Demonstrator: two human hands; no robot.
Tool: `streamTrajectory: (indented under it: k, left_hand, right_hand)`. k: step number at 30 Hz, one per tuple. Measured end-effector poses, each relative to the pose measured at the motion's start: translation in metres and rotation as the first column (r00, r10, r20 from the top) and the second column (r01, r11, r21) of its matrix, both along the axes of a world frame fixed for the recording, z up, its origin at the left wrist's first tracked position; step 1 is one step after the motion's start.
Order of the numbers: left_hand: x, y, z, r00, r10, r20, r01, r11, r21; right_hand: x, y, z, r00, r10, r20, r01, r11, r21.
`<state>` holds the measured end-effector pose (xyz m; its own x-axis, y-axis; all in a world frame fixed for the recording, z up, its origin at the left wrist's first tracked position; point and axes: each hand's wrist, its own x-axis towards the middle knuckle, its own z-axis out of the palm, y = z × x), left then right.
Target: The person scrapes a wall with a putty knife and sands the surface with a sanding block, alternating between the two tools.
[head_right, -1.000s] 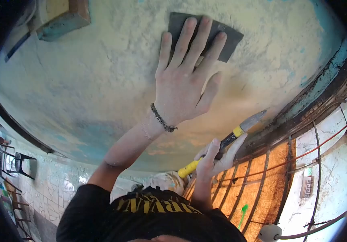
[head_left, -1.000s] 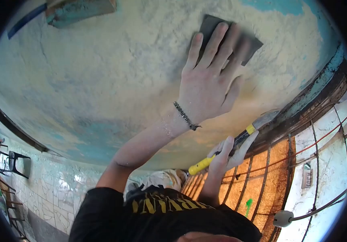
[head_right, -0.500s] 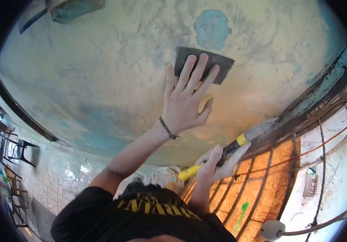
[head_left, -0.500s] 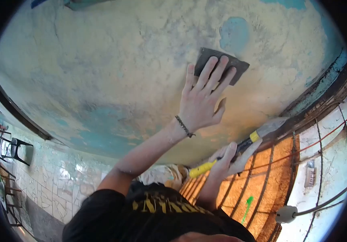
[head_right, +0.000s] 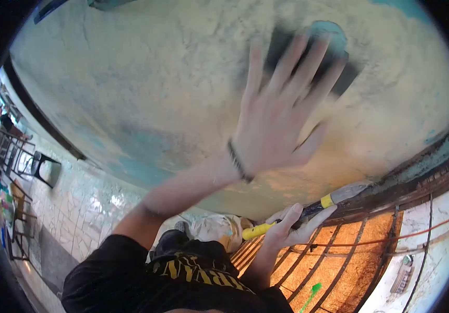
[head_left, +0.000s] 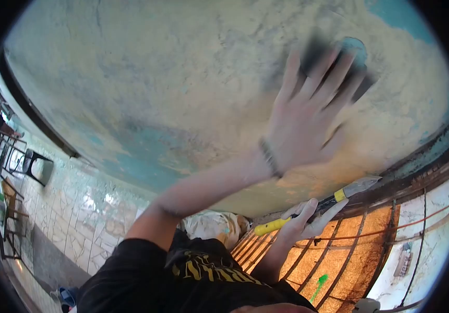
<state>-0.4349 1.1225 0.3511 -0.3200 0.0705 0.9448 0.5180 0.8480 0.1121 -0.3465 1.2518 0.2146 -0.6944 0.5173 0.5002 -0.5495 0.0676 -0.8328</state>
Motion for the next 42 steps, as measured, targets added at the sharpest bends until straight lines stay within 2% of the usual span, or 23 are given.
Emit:
streamTrajectory:
  k: [1, 2, 3, 5, 6, 9, 10, 13, 15, 17, 21, 22, 25, 26, 28, 31, 32, 33, 35, 36, 39, 41, 42]
  left_hand:
    - [-0.011, -0.007, 0.035, 0.988, 0.036, -0.149, -0.032, 0.999, 0.030]
    - [-0.021, -0.018, 0.056, 0.980, 0.044, -0.195, -0.037, 0.998, 0.042]
    - [-0.020, -0.017, 0.044, 0.990, 0.055, -0.131, -0.048, 0.997, 0.056]
    - [-0.008, -0.009, -0.018, 0.997, 0.075, -0.008, -0.075, 0.995, 0.059]
    - [-0.002, -0.008, -0.054, 0.993, 0.040, 0.111, -0.042, 0.999, 0.022]
    - [-0.006, -0.009, -0.019, 0.995, 0.089, 0.035, -0.089, 0.996, -0.011]
    - [-0.011, -0.008, 0.012, 0.997, -0.007, -0.077, 0.011, 0.998, 0.054]
    - [-0.029, -0.005, 0.022, 0.981, 0.088, -0.172, -0.082, 0.996, 0.039]
    - [-0.012, 0.004, -0.028, 0.999, 0.044, -0.005, -0.043, 0.999, 0.031]
    - [-0.003, 0.002, -0.049, 0.991, 0.004, 0.133, -0.002, 1.000, -0.014]
    - [-0.023, -0.004, 0.037, 0.966, -0.185, -0.181, 0.192, 0.981, 0.026]
    - [-0.023, -0.006, 0.042, 0.960, -0.160, -0.231, 0.168, 0.986, 0.014]
    - [-0.004, -0.005, -0.029, 0.998, -0.033, -0.059, 0.032, 0.999, -0.016]
    - [-0.004, -0.005, -0.034, 0.998, -0.021, -0.051, 0.020, 0.999, -0.032]
    - [-0.010, -0.012, -0.032, 0.999, 0.005, -0.048, -0.009, 0.997, -0.078]
    - [-0.025, -0.006, 0.041, 0.963, -0.070, -0.259, 0.080, 0.996, 0.029]
    - [-0.024, -0.005, 0.047, 0.968, -0.054, -0.243, 0.065, 0.997, 0.036]
    - [-0.022, -0.002, 0.035, 0.985, -0.049, -0.167, 0.058, 0.997, 0.046]
    - [-0.017, 0.002, -0.021, 0.998, -0.068, -0.014, 0.069, 0.996, 0.051]
    - [-0.010, 0.000, -0.048, 0.989, -0.079, 0.123, 0.081, 0.997, -0.007]
    - [-0.020, -0.007, -0.018, 0.999, -0.024, 0.035, 0.027, 0.995, -0.099]
    - [-0.021, -0.009, 0.038, 0.993, 0.003, -0.121, -0.008, 0.999, -0.042]
    - [-0.021, -0.008, 0.058, 0.978, 0.028, -0.205, -0.031, 0.999, -0.011]
  right_hand:
    - [-0.003, -0.002, 0.002, 1.000, 0.020, 0.019, -0.019, 1.000, -0.014]
    - [0.006, -0.015, 0.021, 0.992, 0.004, 0.124, 0.005, 0.997, -0.072]
    - [0.005, -0.015, 0.023, 0.989, -0.022, 0.145, 0.027, 0.999, -0.035]
    - [0.003, -0.014, 0.019, 0.981, -0.067, 0.181, 0.064, 0.998, 0.017]
    - [0.004, -0.017, 0.020, 0.977, -0.075, 0.200, 0.079, 0.997, -0.011]
    - [-0.010, -0.012, 0.005, 0.997, -0.068, 0.029, 0.068, 0.998, -0.003]
    - [-0.008, -0.011, 0.002, 0.996, -0.038, 0.084, 0.038, 0.999, 0.006]
    - [-0.025, -0.006, -0.019, 0.999, -0.045, -0.011, 0.045, 0.999, 0.016]
    - [-0.028, 0.005, -0.034, 0.996, -0.076, -0.036, 0.077, 0.996, 0.036]
    - [-0.028, 0.007, -0.036, 0.996, -0.086, -0.040, 0.087, 0.996, 0.033]
    - [-0.024, -0.006, -0.016, 0.995, -0.087, -0.038, 0.088, 0.995, 0.040]
    - [-0.024, -0.007, -0.013, 0.995, -0.092, -0.048, 0.095, 0.993, 0.068]
    - [-0.024, -0.008, -0.011, 0.993, -0.083, -0.082, 0.088, 0.994, 0.058]
    - [-0.021, -0.012, -0.008, 0.996, -0.054, -0.072, 0.057, 0.997, 0.044]
    - [-0.013, -0.019, -0.006, 0.999, 0.022, -0.039, -0.022, 1.000, -0.002]
    - [-0.012, -0.033, 0.008, 0.997, 0.057, -0.060, -0.060, 0.998, -0.035]
    - [-0.012, -0.038, 0.012, 0.997, 0.052, -0.059, -0.055, 0.997, -0.054]
    - [-0.011, -0.039, 0.013, 0.998, 0.034, -0.049, -0.038, 0.997, -0.070]
    - [-0.011, -0.036, 0.011, 0.999, -0.028, -0.029, 0.025, 0.994, -0.109]
    - [-0.017, -0.027, -0.003, 0.994, -0.042, -0.106, 0.036, 0.997, -0.062]
    - [-0.018, -0.018, -0.003, 0.998, -0.057, 0.032, 0.058, 0.998, -0.021]
    - [-0.010, -0.018, 0.013, 0.992, -0.072, 0.107, 0.071, 0.997, 0.010]
    - [-0.004, -0.025, 0.029, 0.984, -0.069, 0.164, 0.076, 0.996, -0.037]
